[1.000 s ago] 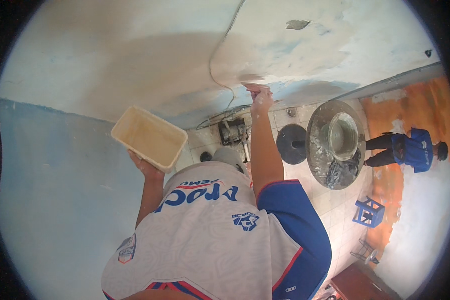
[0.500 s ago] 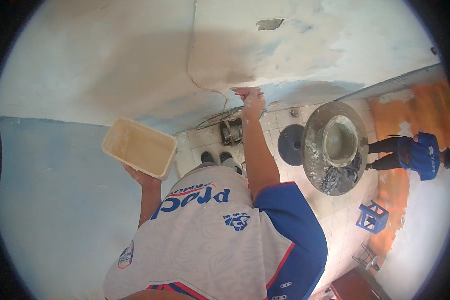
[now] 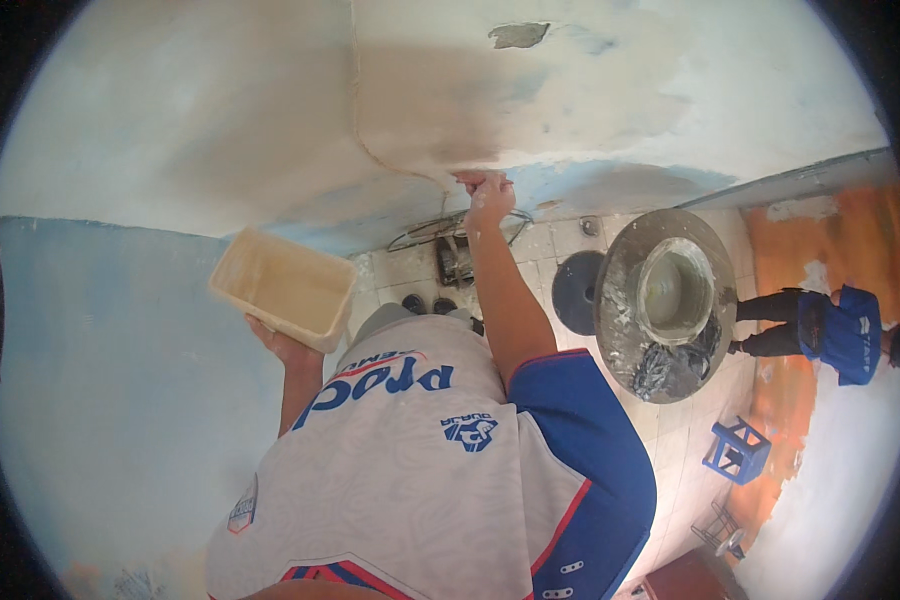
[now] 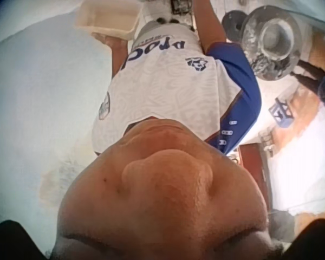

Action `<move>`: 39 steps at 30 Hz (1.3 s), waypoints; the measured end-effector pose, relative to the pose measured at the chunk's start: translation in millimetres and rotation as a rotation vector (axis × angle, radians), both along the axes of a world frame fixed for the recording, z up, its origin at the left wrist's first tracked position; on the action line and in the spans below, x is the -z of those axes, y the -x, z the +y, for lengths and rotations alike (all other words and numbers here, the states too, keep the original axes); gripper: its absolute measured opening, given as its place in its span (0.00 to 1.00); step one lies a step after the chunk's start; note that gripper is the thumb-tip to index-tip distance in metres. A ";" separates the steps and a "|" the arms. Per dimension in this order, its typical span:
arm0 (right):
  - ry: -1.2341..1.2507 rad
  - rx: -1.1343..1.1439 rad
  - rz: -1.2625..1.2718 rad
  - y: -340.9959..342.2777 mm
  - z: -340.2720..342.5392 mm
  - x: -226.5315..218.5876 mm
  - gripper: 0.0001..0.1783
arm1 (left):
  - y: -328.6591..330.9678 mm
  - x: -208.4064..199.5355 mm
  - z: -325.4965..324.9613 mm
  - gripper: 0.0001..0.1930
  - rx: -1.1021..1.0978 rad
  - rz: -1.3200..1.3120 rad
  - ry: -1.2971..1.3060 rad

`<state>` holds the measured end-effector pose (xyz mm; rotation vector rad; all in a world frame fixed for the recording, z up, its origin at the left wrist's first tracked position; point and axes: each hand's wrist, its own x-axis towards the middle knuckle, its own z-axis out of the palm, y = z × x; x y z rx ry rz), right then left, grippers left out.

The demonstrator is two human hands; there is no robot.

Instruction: The person applies plaster to a ceiling crack using a putty knife, repeatedly loading the tool from a plastic container held in the other hand.

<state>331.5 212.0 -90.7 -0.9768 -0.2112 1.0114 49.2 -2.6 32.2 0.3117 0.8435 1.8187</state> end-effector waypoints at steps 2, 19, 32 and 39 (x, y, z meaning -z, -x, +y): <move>0.030 -0.034 -0.005 0.1 19.6 -10.4 0.09 | -1.2 2.3 2.6 0.37 -0.008 -0.006 0.025; -0.110 -0.063 0.151 4.2 27.4 -108.0 0.06 | 4.0 24.0 25.5 0.37 -0.031 -0.078 0.011; -0.153 0.016 0.183 2.7 31.1 -95.8 0.04 | -0.8 23.2 29.9 0.37 -0.004 -0.125 -0.063; -0.145 -0.219 -0.045 1.2 -29.1 -124.4 0.13 | -4.1 13.8 19.6 0.38 -0.057 -0.101 -0.038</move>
